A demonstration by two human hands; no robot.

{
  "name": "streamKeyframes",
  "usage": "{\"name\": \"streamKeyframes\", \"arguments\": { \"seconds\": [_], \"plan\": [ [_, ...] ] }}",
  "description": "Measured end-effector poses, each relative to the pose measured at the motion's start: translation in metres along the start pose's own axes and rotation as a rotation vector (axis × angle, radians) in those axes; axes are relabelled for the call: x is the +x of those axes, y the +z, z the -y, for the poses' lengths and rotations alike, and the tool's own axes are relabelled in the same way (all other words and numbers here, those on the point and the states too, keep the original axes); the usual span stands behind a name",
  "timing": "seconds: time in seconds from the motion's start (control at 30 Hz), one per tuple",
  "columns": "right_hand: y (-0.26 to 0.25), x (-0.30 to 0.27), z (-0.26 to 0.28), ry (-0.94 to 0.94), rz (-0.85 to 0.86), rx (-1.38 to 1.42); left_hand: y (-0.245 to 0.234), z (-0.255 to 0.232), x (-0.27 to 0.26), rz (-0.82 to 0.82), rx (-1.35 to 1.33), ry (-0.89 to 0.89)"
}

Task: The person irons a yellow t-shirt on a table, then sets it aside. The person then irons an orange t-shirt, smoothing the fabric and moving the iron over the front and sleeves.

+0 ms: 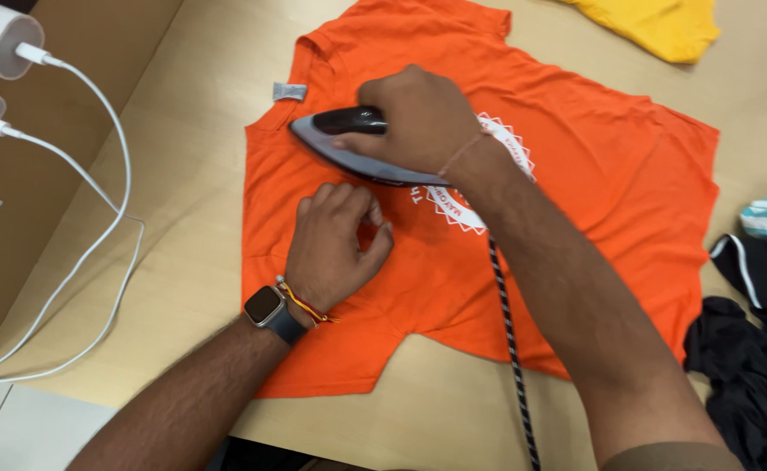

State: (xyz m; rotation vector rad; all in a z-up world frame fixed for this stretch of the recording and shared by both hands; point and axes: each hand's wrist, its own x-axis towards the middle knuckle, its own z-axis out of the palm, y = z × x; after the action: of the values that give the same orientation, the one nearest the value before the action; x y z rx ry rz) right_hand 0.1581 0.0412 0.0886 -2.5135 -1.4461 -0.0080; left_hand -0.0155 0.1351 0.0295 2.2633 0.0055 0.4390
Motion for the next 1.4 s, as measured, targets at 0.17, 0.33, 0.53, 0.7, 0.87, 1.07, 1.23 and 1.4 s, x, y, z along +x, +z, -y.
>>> {"name": "streamKeyframes", "arguments": {
  "seconds": [0.17,0.33,0.53,0.7,0.87,1.07,1.23,1.4],
  "plan": [
    [0.017,0.03,0.009,0.092,0.004,-0.087,0.003,0.004,0.001,0.059,0.028,-0.006],
    [0.018,0.044,0.017,0.385,-0.095,-0.091,0.002,0.002,0.0,0.133,0.112,0.005],
    [0.011,0.041,0.008,0.23,-0.051,-0.082,0.002,0.005,-0.001,0.133,0.115,0.006],
    [0.022,0.047,0.005,0.519,-0.147,-0.163,0.003,0.005,-0.001,0.155,0.119,0.002],
    [0.023,0.043,-0.008,0.359,-0.087,-0.133,0.003,0.007,-0.001,0.143,0.123,0.027],
    [0.022,0.041,-0.007,0.373,-0.178,-0.235,0.003,0.008,0.0,0.139,0.168,0.065],
    [0.016,0.031,-0.015,0.213,-0.012,-0.159,0.002,0.009,0.0,0.147,0.174,0.063],
    [0.021,0.036,-0.014,0.371,-0.174,-0.245,0.0,0.015,0.007,0.071,0.2,0.129]
  ]
}}
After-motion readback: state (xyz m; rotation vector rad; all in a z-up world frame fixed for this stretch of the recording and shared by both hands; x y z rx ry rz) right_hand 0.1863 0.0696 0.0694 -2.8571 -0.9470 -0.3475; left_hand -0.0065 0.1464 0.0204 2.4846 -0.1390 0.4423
